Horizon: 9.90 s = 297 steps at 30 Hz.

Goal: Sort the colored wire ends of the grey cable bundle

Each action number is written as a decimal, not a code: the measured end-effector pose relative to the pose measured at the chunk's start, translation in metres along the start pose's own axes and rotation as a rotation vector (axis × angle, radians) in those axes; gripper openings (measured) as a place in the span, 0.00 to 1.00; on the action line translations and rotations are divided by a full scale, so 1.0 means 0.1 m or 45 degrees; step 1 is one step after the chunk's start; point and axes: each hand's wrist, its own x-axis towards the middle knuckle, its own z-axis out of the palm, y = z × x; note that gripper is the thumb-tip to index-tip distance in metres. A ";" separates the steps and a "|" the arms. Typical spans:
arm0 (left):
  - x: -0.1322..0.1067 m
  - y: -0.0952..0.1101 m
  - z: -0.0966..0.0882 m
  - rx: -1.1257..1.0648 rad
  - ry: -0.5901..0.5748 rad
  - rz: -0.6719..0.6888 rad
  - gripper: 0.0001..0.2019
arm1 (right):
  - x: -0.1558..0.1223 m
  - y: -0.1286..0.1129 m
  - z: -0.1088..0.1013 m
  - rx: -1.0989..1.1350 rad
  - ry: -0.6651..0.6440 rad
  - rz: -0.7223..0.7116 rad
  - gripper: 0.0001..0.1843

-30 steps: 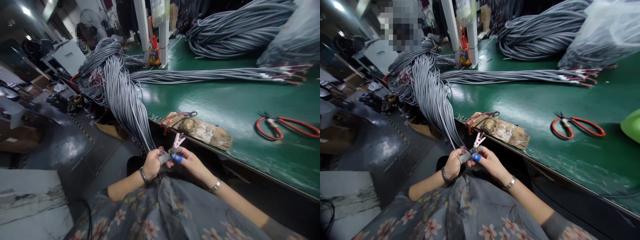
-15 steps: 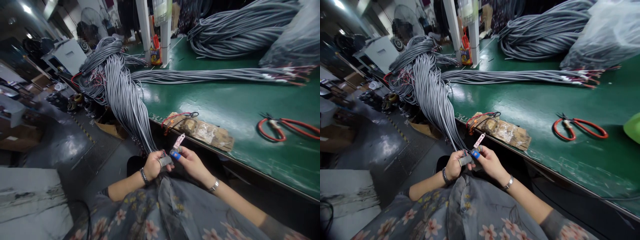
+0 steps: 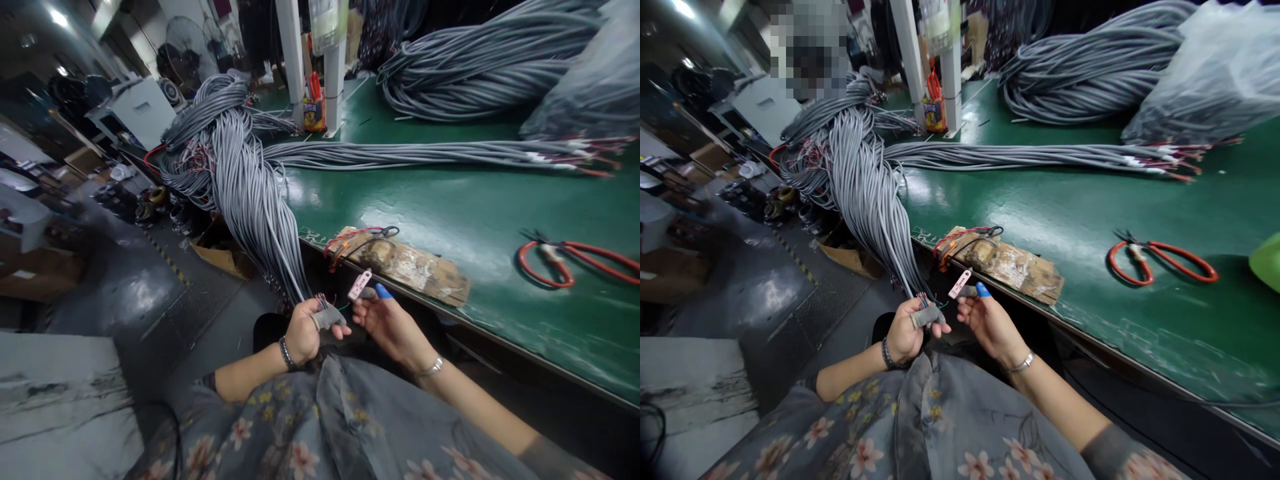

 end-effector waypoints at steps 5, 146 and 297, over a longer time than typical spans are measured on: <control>0.03 0.07 0.10 0.041 -0.082 -0.065 0.17 | 0.02 -0.09 0.03 -0.335 -0.039 -0.243 0.25; 3.53 2.00 0.52 2.350 0.363 0.641 0.19 | 0.59 -1.56 -0.73 -1.431 0.178 -0.668 0.22; 1.64 2.50 0.60 0.309 0.315 1.173 0.12 | 0.57 -1.55 -0.75 -1.298 0.247 -0.588 0.16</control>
